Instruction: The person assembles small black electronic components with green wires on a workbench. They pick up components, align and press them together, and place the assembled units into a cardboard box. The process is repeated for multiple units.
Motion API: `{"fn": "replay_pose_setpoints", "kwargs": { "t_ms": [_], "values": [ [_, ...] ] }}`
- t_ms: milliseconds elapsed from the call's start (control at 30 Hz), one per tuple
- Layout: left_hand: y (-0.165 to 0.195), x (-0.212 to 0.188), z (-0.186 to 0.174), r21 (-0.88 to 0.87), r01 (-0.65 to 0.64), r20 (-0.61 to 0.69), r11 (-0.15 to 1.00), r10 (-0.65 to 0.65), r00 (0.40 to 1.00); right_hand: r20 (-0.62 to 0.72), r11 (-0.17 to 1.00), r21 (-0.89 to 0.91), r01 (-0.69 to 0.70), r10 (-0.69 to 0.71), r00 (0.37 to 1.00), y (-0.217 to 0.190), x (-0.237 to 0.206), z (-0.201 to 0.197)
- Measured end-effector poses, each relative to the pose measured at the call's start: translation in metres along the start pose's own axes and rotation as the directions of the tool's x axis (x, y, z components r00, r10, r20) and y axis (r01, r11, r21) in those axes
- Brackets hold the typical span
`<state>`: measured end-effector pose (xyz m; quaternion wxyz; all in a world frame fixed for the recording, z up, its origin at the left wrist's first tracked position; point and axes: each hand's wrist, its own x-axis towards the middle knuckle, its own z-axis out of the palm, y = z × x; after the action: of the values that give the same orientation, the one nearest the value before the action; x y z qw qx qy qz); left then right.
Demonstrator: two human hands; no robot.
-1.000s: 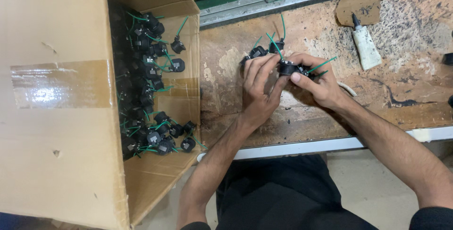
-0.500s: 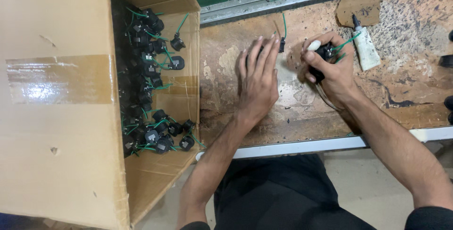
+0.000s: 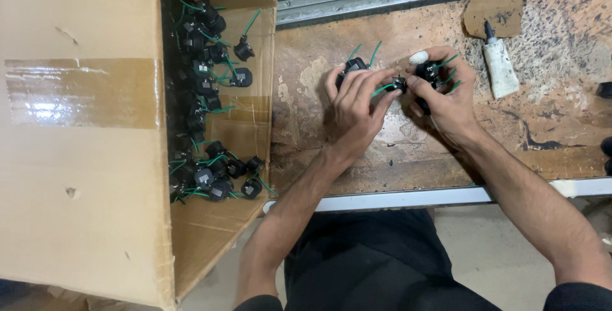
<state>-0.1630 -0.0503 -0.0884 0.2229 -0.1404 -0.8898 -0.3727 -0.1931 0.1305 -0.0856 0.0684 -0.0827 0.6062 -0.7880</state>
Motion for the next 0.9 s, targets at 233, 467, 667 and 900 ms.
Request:
{"fn": "replay_pose_setpoints", "kwargs": {
  "t_ms": [233,467,667,900],
  "values": [
    [0.011,0.001,-0.012,-0.642,0.299,0.044,0.706,-0.355,0.934,0.123,0.988,-0.152,0.0,0.019,0.992,0.007,-0.006,-0.008],
    [0.014,0.0,-0.013,-0.544,0.185,0.019,0.818,-0.209,0.978,0.151,0.886,-0.395,0.242,-0.197,0.969,0.015,-0.004,-0.01],
    [0.017,-0.002,-0.015,-0.498,0.18,0.05,0.848,-0.179,0.983,0.19,0.873,-0.378,0.31,-0.255,0.948,0.018,-0.003,-0.014],
    [0.018,-0.001,-0.017,-0.448,0.087,-0.03,0.89,-0.112,0.993,0.238,0.828,-0.419,0.373,-0.297,0.925,0.011,-0.002,-0.009]
  ]
}}
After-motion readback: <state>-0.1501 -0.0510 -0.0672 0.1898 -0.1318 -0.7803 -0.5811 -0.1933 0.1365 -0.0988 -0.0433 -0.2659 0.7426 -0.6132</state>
